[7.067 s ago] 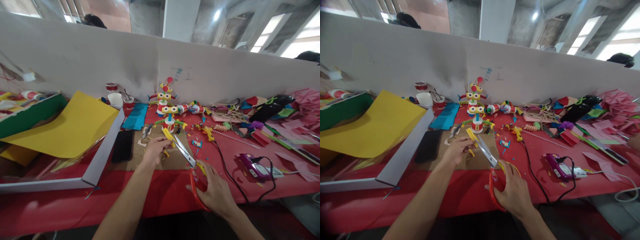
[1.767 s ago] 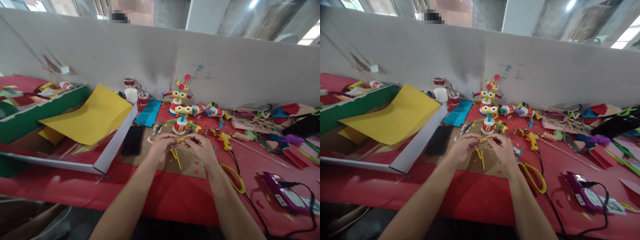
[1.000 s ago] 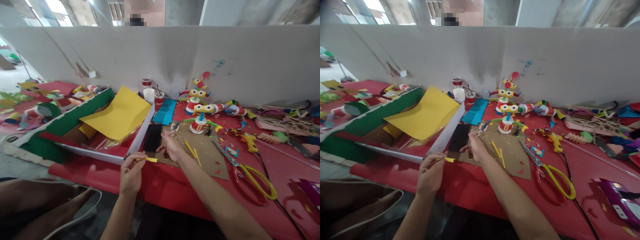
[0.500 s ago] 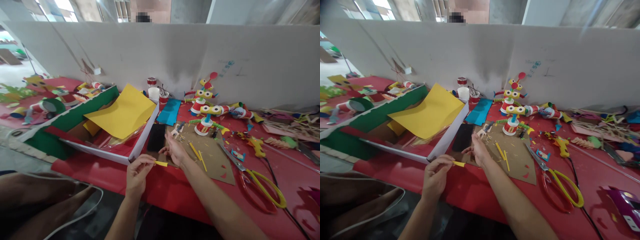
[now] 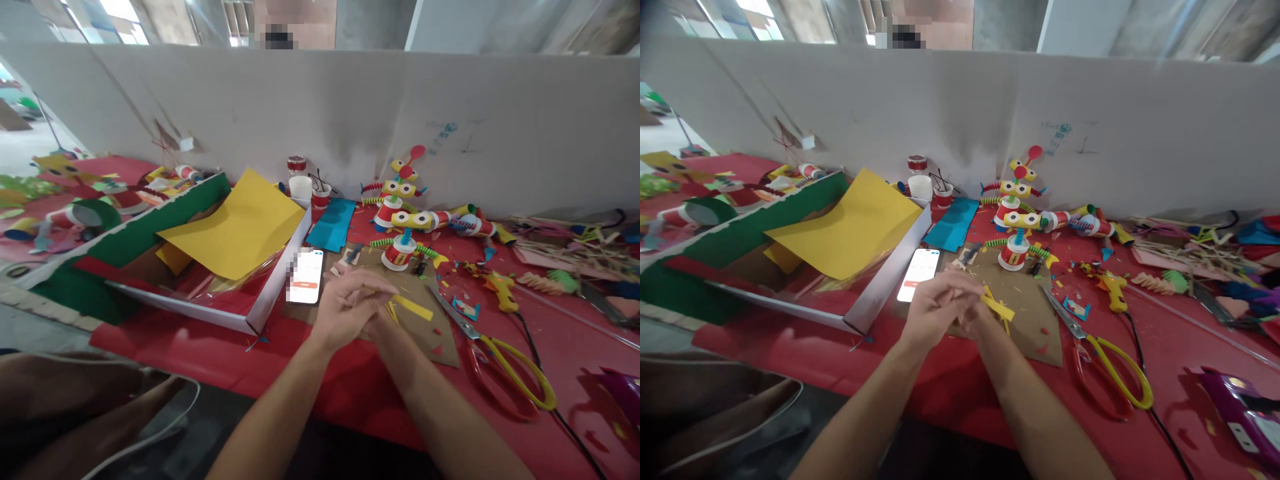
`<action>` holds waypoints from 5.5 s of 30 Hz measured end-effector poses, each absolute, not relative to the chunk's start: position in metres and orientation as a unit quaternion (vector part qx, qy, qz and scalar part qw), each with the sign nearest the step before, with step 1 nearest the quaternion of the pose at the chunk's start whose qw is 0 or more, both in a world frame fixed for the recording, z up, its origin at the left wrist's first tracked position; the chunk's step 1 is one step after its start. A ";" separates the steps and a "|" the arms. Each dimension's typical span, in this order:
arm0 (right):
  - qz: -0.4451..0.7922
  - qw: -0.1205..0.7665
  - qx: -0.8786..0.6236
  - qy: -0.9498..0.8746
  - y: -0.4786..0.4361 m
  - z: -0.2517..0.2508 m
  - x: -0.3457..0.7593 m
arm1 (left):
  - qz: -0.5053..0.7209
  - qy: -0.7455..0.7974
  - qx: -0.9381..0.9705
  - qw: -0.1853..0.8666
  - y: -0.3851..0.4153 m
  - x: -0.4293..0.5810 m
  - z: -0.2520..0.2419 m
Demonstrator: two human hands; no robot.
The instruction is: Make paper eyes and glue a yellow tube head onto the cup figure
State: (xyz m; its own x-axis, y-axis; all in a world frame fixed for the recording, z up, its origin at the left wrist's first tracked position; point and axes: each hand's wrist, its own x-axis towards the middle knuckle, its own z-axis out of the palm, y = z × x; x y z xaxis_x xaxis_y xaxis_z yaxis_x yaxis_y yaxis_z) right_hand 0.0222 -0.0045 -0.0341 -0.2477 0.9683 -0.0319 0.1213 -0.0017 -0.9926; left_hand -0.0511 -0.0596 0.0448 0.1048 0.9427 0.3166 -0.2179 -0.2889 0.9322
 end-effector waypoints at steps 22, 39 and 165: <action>0.416 0.467 -0.524 -0.579 -0.006 -0.018 0.154 | 0.491 0.493 0.492 0.522 0.014 0.017 -0.019; 0.529 0.510 -0.507 -0.450 -0.007 -0.014 0.151 | 0.507 0.439 0.452 0.588 0.000 0.015 -0.011; 0.468 0.510 -0.453 -0.562 -0.017 -0.011 0.137 | 0.409 0.428 0.390 0.706 0.016 -0.026 0.011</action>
State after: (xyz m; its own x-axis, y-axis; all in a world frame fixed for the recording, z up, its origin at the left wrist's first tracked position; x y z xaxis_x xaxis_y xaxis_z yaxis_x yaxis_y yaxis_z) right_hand 0.1365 -0.0168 -0.0112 -0.0682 0.9864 0.1496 0.0320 0.1520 -0.9879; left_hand -0.0259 0.0160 0.0106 0.2992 0.9104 -0.2857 -0.2430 0.3623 0.8998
